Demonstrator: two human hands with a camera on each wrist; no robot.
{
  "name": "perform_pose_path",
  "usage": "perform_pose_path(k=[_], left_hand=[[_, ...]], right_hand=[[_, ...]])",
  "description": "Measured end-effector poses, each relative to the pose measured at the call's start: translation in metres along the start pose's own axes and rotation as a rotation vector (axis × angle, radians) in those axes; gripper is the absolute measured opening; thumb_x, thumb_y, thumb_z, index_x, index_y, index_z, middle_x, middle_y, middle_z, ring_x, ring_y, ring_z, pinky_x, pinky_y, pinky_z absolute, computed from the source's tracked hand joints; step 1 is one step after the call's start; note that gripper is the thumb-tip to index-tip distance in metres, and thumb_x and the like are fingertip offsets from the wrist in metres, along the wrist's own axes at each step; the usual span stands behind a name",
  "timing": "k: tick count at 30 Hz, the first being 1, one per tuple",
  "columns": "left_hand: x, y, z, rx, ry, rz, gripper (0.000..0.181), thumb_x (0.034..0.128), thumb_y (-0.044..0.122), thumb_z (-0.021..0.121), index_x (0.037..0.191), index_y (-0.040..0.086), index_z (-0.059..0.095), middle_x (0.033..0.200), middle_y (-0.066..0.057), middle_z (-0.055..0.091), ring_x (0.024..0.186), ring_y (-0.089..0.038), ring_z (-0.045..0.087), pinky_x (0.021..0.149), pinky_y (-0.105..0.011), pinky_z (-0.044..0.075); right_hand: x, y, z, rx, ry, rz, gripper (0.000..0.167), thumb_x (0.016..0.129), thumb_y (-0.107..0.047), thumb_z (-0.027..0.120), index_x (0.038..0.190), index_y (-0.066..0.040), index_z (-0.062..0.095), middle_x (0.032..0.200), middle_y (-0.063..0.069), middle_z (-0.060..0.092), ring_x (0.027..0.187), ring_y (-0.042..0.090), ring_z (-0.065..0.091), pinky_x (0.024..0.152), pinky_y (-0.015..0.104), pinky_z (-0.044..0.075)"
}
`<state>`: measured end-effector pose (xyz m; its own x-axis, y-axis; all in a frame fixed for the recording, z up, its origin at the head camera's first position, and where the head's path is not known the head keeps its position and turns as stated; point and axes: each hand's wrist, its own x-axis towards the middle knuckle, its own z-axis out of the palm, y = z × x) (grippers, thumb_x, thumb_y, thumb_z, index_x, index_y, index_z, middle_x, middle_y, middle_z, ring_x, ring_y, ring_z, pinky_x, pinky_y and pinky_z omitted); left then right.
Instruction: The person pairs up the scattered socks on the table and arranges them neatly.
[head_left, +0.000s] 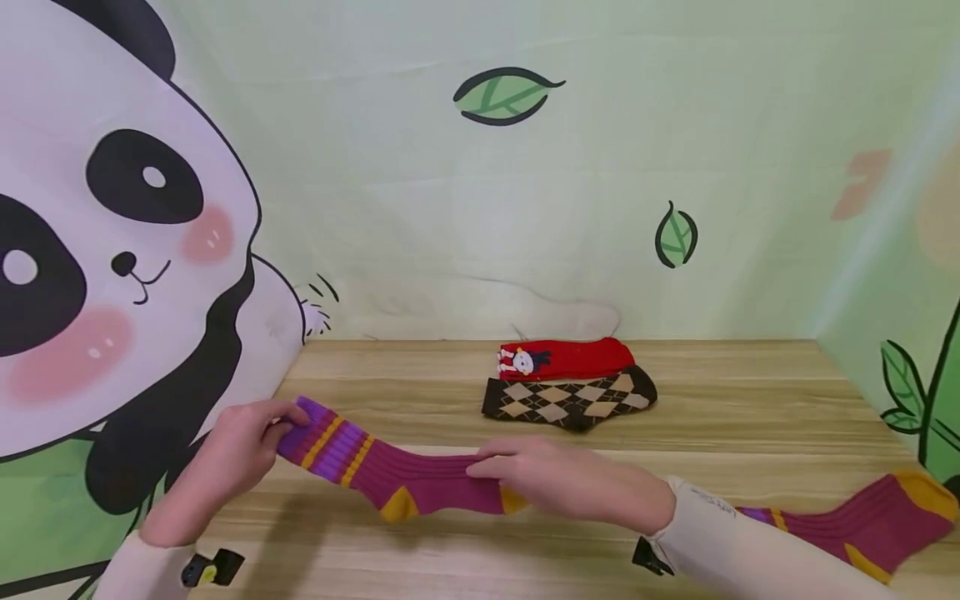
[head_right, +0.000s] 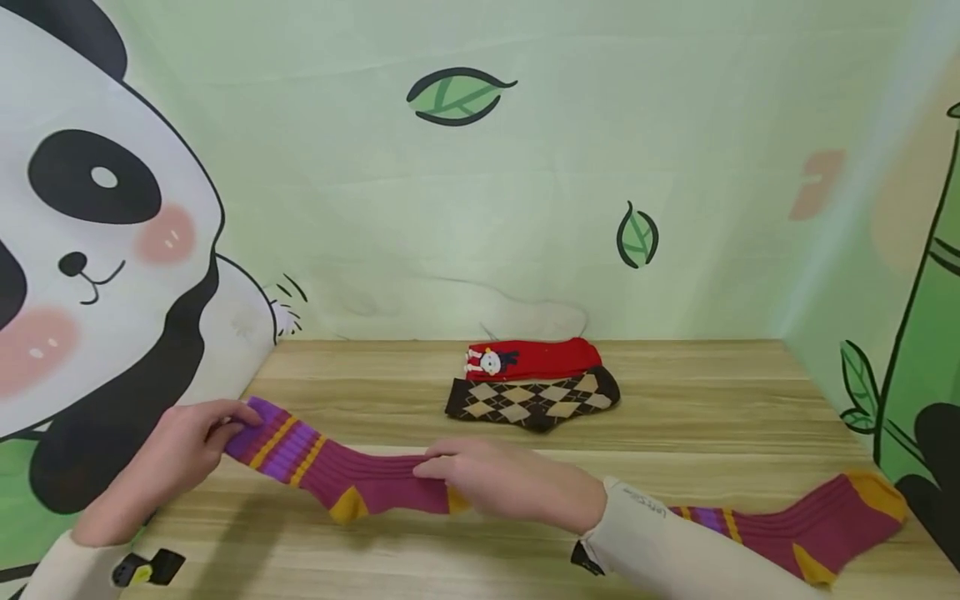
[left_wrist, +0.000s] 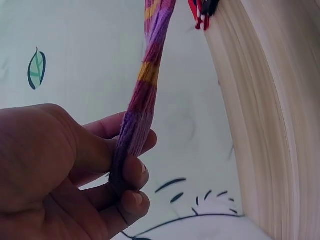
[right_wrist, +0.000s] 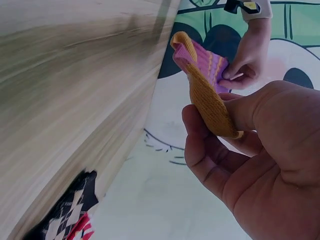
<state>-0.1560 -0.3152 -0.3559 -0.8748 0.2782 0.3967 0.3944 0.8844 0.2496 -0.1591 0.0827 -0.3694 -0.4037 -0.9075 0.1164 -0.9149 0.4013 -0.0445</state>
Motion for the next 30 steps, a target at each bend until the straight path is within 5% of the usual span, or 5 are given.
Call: perform_pose_path(k=[23,30], left_hand=[[0.005,0.041,0.039,-0.103,-0.022,0.134,0.031,0.0831,-0.015,0.072,0.086,0.015,0.074,0.089,0.000,0.074,0.079,-0.014,0.067,0.067,-0.035,0.056],[0.002,0.053,0.053,-0.150,-0.074,0.121,0.031,0.0836,-0.016,0.072,0.087,0.015,0.074,0.091,0.000,0.074,0.082,-0.013,0.067,0.069,-0.032,0.057]], right_hand=[[-0.065,0.024,0.004,0.193,0.025,0.106,0.041,0.091,0.008,0.068,0.126,-0.013,0.073,0.124,0.000,0.069,0.112,0.018,0.066,0.095,0.031,0.056],[-0.083,0.029,0.011,0.233,0.026,0.121,0.039,0.092,0.008,0.067,0.126,-0.012,0.073,0.125,0.002,0.070,0.114,0.020,0.067,0.096,0.034,0.056]])
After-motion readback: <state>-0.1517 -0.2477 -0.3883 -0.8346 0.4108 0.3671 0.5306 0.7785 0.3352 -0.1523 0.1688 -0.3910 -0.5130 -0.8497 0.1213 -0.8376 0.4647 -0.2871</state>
